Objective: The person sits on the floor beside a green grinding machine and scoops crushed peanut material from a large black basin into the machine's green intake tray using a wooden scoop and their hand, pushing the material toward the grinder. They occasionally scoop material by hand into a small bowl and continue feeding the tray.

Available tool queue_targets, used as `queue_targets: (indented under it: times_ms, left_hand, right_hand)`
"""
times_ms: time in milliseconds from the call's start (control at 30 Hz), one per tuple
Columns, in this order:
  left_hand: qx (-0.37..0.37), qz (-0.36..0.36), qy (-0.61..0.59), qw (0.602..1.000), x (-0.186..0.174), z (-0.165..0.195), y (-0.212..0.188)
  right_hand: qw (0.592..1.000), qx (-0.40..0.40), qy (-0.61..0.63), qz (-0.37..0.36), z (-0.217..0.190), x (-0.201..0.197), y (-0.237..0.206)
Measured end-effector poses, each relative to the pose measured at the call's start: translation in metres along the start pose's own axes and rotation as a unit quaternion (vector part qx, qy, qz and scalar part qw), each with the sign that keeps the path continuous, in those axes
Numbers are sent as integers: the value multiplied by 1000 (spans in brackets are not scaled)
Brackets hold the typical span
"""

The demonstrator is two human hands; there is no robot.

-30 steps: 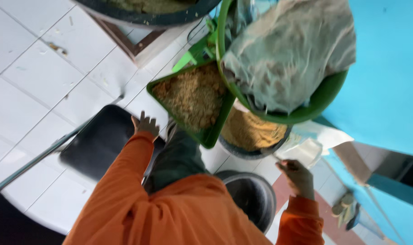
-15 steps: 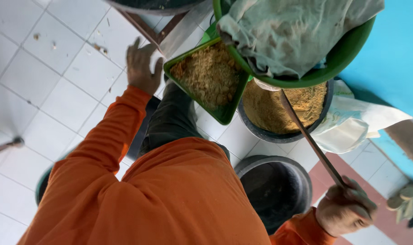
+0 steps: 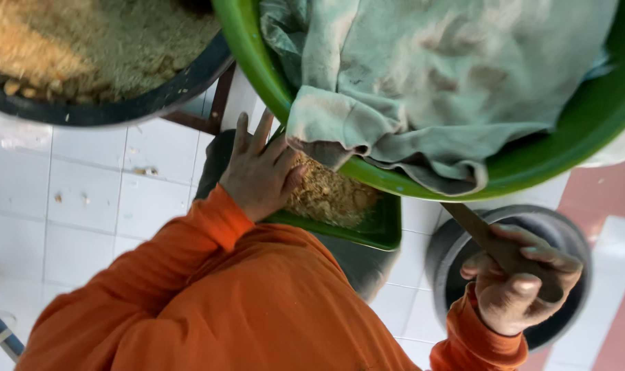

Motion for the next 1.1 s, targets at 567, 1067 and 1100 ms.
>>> queue_targets:
  times_ms: [567,1067,1100]
  left_hand:
    - [105,100,-39,989,12,5,-28]
    - [111,108,-74,985,12,3,-25]
    - [110,110,-78,985,12,3,-25]
  right_hand:
    - [886,-335,-314,71,9,85,-148]
    - [885,-317,-337,46,-10,136,-161]
    - [876,-322,-357,24,-7,139,-164]
Point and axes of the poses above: each hand's wrist, its own y-axis towards the middle knuckle, its own x-axis out of the palm, z = x × y, the point moved 10 cm from there along y, towards the middle knuckle, and after that the axes turned 12 degrees about z, right-handed, at the moved point
